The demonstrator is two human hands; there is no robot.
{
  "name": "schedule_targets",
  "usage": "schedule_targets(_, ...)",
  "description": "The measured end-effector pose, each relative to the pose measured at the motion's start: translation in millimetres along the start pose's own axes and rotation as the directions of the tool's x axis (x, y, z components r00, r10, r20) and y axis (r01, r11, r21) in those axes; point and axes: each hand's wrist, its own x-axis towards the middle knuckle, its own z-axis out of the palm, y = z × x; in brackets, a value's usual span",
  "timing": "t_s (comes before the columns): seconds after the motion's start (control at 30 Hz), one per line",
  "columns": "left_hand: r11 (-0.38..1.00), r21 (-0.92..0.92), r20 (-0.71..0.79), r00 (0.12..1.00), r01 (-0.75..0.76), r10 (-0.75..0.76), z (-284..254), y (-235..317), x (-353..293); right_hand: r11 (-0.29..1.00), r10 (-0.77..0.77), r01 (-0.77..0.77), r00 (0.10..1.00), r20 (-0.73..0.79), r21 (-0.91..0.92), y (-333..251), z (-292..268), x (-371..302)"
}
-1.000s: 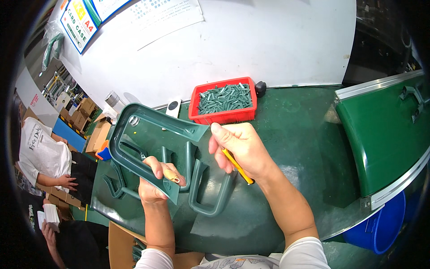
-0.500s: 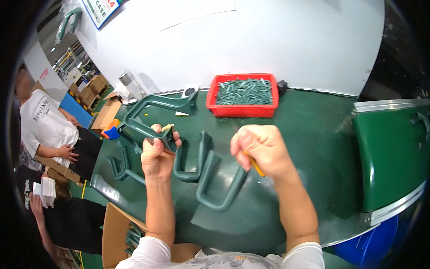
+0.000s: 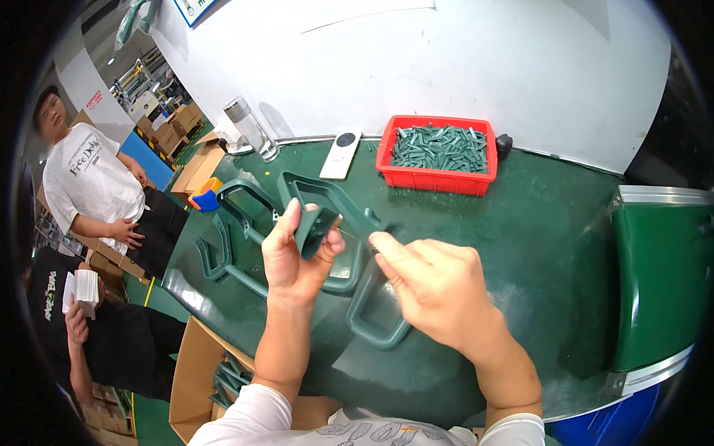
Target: The person is inspecting and trimming excess plastic from green U-shaped components using a small blade or pick.
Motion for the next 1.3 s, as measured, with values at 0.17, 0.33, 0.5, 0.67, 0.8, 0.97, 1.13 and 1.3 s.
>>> schedule_targets(0.17, 0.986, 0.154, -0.196, 0.98, 0.07, -0.039, 13, -3, -1, 0.993, -0.046, 0.056, 0.994, 0.097, -0.103, -2, 6, -7)
schedule_targets(0.33, 0.973, 0.215, -0.19, 0.981, 0.087, -0.046, 13, -6, 0, 1.0, -0.007, 0.008, 0.988, 0.156, -0.008, -3, 10, -8)
schedule_targets(0.5, 0.991, 0.064, -0.188, 0.976, 0.121, -0.107, 8, -4, 5, 0.992, 0.055, -0.067, 0.992, 0.11, 0.106, 2, 14, -5)
schedule_targets(0.67, 0.974, -0.139, -0.047, 0.981, 0.182, -0.19, 1, 3, 8, 0.97, 0.107, -0.118, 0.992, 0.062, 0.213, -3, 2, 1)
schedule_targets(0.8, 0.95, -0.238, -0.042, 0.975, 0.201, -0.217, 1, 4, 9, 0.951, 0.151, -0.152, 0.988, 0.025, 0.268, -4, 1, 0)
schedule_targets(0.97, 0.936, -0.288, -0.032, 0.975, 0.202, -0.22, -2, 6, 8, 0.941, 0.198, -0.197, 0.98, 0.024, 0.275, -2, -1, 1)
schedule_targets(1.13, 0.939, -0.307, -0.115, 0.974, 0.154, -0.197, -4, 8, 8, 0.942, 0.218, -0.215, 0.976, 0.017, 0.256, 0, -1, 1)
schedule_targets(1.3, 0.943, -0.307, -0.136, 0.974, 0.131, -0.18, -1, 7, 8, 0.942, 0.226, -0.224, 0.974, 0.02, 0.249, 0, -2, 0)
